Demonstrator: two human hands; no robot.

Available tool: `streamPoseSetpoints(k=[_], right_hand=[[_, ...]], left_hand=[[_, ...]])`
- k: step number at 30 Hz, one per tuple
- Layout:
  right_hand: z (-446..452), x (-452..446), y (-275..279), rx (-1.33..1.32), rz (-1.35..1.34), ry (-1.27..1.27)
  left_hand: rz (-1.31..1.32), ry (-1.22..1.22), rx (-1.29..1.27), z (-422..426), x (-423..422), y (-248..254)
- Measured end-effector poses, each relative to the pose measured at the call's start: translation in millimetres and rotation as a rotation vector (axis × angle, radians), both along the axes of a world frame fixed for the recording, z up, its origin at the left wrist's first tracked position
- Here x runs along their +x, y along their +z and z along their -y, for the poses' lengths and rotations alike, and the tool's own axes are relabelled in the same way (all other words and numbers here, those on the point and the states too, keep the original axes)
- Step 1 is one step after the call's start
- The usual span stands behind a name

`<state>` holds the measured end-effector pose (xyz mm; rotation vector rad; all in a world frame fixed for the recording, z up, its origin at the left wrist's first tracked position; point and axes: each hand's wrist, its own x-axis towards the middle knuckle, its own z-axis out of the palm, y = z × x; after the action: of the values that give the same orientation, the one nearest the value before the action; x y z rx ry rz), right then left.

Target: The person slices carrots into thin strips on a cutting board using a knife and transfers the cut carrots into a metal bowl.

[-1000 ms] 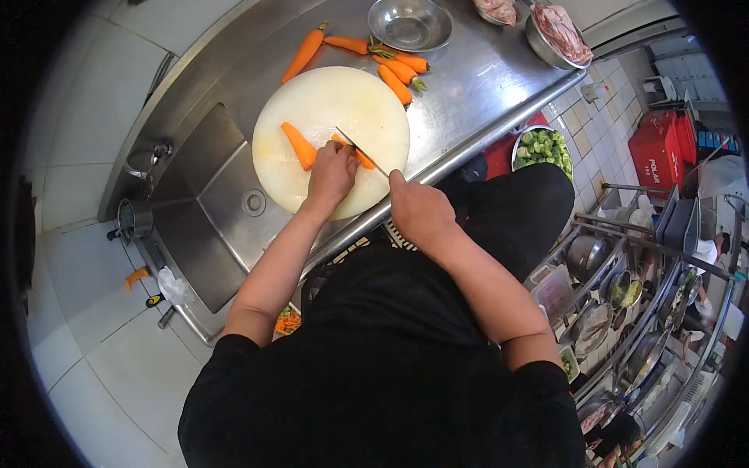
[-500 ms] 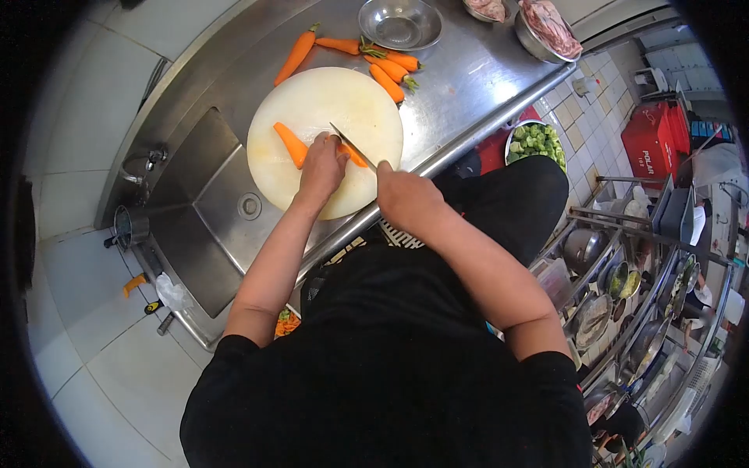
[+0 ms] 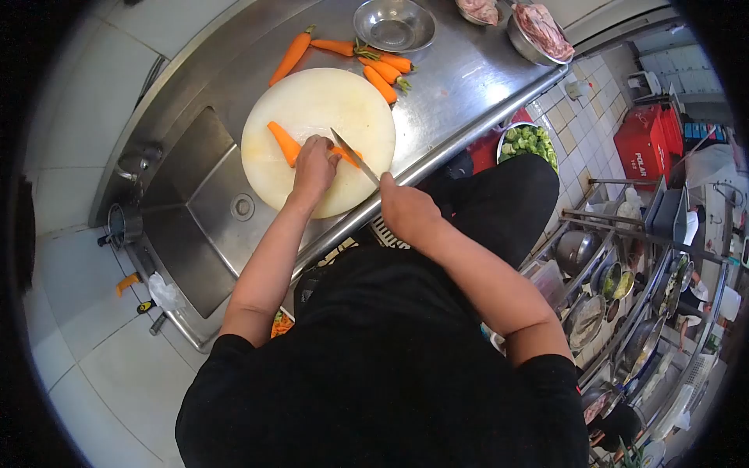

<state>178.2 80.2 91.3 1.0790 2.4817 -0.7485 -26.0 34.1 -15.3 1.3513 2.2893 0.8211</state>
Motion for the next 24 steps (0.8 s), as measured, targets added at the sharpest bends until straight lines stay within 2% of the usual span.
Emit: streamPoseSetpoints(k=[3, 7, 9, 14, 17, 21, 24], right_hand=[[-3, 2, -17, 0.012, -0.007, 0.001], [-20, -33, 7, 0.037, -0.055, 0.046], [-20, -38, 18, 0.018, 0.003, 0.065], [1, -5, -16, 0.003, -0.003, -0.001], [-8, -17, -16, 0.011, -0.027, -0.003], [-19, -37, 12, 0.001, 0.005, 0.063], [-4, -14, 8, -0.021, 0.047, 0.046]], left_hand=[[0.009, -0.003, 0.031, 0, 0, -1], [-0.005, -0.018, 0.033, 1, 0, -1], [-0.006, -0.014, 0.02, 2, -2, -3], [-0.003, -0.041, 0.072, 3, 0, -10], [0.023, -0.053, 0.088, 4, 1, -12], [-0.016, -0.055, 0.074, 3, 1, -12], [-0.021, -0.043, 0.081, 3, 1, -14]])
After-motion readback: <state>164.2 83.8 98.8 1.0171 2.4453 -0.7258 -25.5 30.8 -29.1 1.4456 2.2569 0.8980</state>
